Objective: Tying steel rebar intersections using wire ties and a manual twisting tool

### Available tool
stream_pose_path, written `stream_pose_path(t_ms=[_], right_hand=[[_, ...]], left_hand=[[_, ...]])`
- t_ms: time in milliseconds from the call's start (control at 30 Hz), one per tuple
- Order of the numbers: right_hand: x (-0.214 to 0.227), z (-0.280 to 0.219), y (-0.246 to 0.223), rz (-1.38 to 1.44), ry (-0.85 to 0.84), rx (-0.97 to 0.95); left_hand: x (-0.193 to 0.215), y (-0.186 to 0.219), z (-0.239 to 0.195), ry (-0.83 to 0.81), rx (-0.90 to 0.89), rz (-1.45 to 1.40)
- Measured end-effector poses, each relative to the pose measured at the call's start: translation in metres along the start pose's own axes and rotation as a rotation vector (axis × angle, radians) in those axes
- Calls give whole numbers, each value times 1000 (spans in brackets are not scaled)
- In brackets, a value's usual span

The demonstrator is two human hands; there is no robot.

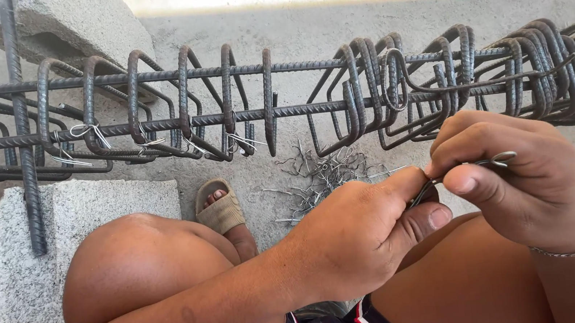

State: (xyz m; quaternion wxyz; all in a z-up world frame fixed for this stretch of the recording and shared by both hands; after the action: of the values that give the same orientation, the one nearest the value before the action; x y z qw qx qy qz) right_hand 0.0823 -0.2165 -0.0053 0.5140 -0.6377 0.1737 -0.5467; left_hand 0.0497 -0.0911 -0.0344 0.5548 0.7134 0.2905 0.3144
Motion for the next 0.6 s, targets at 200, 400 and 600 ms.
stream_pose_path(t_ms=[200,400,600], right_hand=[[5,-1,4,116,-20,-3],[6,-7,1,203,19,95],[2,-3,-9,412,-11,155]], left_hand=[[4,7,-2,-44,22,-55],[0,14,-5,-126,-53,-77],[-6,20,-10,-138,-151,-65]])
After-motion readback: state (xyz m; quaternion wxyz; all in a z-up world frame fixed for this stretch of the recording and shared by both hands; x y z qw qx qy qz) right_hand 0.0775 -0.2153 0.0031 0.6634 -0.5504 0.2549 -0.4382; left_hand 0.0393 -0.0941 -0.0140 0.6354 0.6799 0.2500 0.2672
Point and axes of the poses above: each hand's wrist, its own z-axis towards the middle knuckle, its own x-axis out of the back of the hand, y = z × x, the point moved 8 cm from there along z, towards the middle knuckle
